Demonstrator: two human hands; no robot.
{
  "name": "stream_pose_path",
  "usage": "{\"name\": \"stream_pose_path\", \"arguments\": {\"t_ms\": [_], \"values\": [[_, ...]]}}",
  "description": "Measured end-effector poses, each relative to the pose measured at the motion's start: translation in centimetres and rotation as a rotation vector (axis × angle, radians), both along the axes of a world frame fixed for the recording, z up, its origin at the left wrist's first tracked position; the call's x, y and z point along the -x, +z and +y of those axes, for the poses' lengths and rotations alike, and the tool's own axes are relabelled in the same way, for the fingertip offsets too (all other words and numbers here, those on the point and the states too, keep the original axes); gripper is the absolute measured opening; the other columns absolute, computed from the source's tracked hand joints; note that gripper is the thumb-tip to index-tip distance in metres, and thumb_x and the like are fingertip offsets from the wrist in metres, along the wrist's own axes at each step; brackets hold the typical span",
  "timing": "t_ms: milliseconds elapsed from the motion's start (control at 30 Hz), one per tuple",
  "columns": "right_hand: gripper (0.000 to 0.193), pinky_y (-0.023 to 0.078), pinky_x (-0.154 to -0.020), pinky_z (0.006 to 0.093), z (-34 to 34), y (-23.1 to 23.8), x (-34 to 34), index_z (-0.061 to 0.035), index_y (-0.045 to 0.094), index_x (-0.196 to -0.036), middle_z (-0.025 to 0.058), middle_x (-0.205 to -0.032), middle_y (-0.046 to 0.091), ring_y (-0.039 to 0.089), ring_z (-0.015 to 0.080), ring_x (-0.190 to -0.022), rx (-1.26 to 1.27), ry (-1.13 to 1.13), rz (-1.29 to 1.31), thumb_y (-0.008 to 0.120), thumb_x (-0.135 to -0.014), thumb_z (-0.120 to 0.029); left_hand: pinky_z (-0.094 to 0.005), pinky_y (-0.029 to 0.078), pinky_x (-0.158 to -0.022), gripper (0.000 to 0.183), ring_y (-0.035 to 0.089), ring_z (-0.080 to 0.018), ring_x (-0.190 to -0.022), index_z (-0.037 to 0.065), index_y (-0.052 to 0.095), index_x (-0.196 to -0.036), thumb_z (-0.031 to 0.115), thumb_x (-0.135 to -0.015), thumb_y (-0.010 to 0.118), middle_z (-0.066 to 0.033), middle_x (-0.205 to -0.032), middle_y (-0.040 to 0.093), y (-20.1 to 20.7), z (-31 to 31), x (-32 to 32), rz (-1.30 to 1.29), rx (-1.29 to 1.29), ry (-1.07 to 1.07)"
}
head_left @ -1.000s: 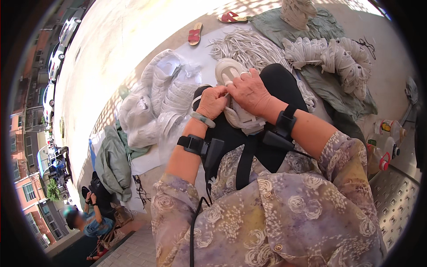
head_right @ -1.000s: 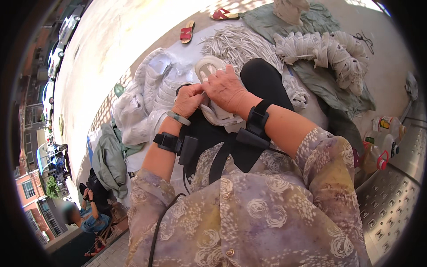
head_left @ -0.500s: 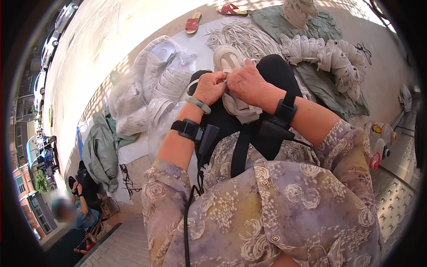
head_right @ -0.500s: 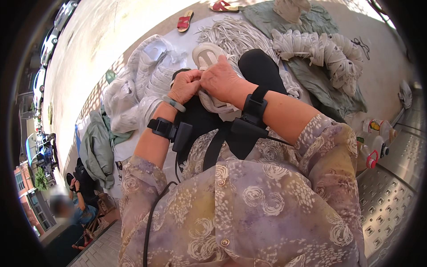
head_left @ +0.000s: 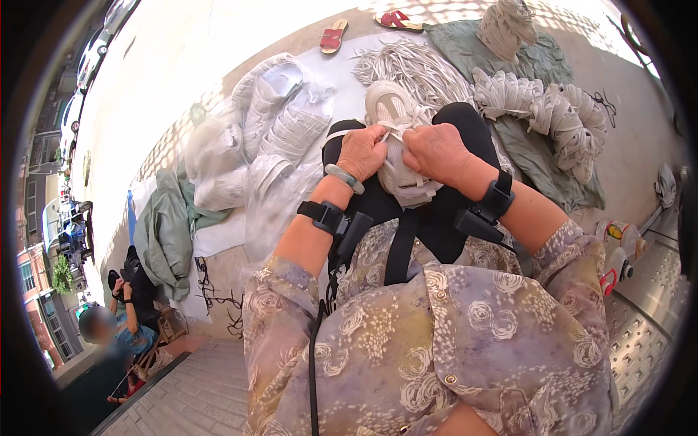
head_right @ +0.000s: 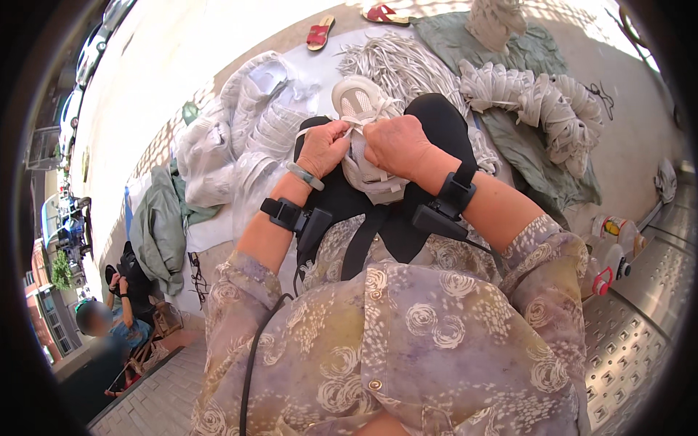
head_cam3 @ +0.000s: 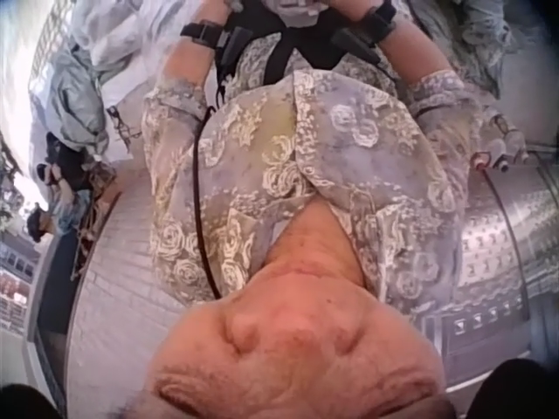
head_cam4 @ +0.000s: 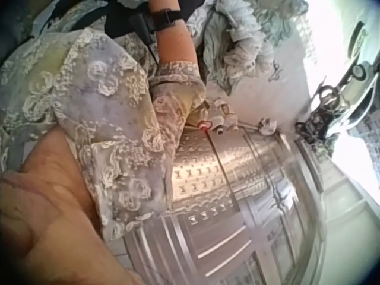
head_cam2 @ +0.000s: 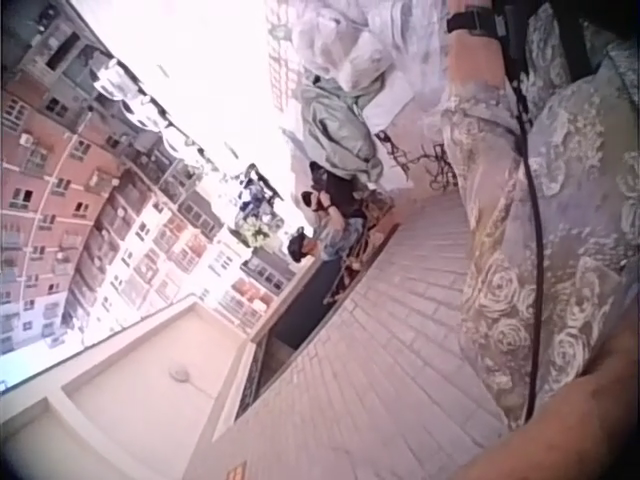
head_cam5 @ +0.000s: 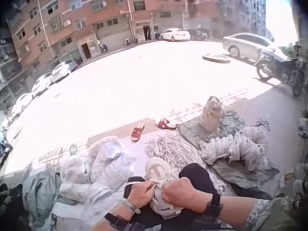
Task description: Insert laces into a white sneaker while sitting outdoors.
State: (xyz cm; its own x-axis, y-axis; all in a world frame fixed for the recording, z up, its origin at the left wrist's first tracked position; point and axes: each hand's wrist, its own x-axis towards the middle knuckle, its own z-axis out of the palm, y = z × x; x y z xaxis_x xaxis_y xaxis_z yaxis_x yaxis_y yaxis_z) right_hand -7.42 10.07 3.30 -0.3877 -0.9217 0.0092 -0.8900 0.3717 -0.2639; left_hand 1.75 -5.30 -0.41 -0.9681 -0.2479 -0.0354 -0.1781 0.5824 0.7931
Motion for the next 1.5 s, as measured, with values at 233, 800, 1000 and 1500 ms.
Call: {"name": "stream_pose_path", "arguments": {"t_ms": [233, 800, 1000, 1500], "values": [[0.013, 0.049, -0.052, 0.0342, -1.3, -0.3, -0.1, -0.0056, 0.057, -0.081, 0.0101, -0.065, 0.062, 0.063, 0.0241, -0.061, -0.098, 0.031, 0.081, 0.053, -0.076, -0.017, -0.0324, 0.044, -0.057, 0.022, 0.057, -0.0254, -0.058, 0.000, 0.060, -0.089, 0.009, -0.070, 0.052, -0.0163, -0.065, 0.059, 0.2, 0.5, 0.4, 0.038, 0.110, 0.022], [0.024, 0.043, -0.057, 0.0467, 35.2, 1.0, 5.8, -0.0048, 0.054, -0.060, 0.0168, -0.059, 0.055, 0.055, 0.0376, -0.060, -0.532, -0.263, -0.163, 0.052, -0.076, -0.023, -0.0437, 0.047, -0.067, 0.031, 0.059, -0.0369, -0.068, 0.002, 0.054, -0.099, 0.011, -0.071, 0.046, -0.0217, -0.070, 0.059, 0.7, 1.8, 0.1, -0.056, 0.286, 0.095], [0.026, 0.046, -0.070, 0.0460, 51.7, -2.3, 6.0, -0.0047, 0.065, -0.077, 0.0211, -0.078, 0.060, 0.059, 0.0365, -0.077, -0.949, -0.698, -0.103, 0.054, -0.075, -0.028, -0.0428, 0.048, -0.063, 0.031, 0.060, -0.0360, -0.065, 0.001, 0.052, -0.101, 0.014, -0.073, 0.048, -0.0204, -0.068, 0.060, 1.4, 2.4, 0.0, -0.034, 0.315, 0.099], [0.018, 0.044, -0.051, 0.0188, 13.3, 5.0, 2.5, -0.0017, 0.060, -0.088, -0.0015, -0.060, 0.053, 0.051, 0.0048, -0.051, 0.344, -0.448, -1.409, 0.056, -0.087, -0.020, -0.0350, 0.047, -0.062, 0.032, 0.060, -0.0229, -0.061, 0.000, 0.059, -0.098, 0.023, -0.076, 0.061, -0.0090, -0.064, 0.061, 1.0, -1.3, 1.9, 0.028, 0.053, 0.434]]}}
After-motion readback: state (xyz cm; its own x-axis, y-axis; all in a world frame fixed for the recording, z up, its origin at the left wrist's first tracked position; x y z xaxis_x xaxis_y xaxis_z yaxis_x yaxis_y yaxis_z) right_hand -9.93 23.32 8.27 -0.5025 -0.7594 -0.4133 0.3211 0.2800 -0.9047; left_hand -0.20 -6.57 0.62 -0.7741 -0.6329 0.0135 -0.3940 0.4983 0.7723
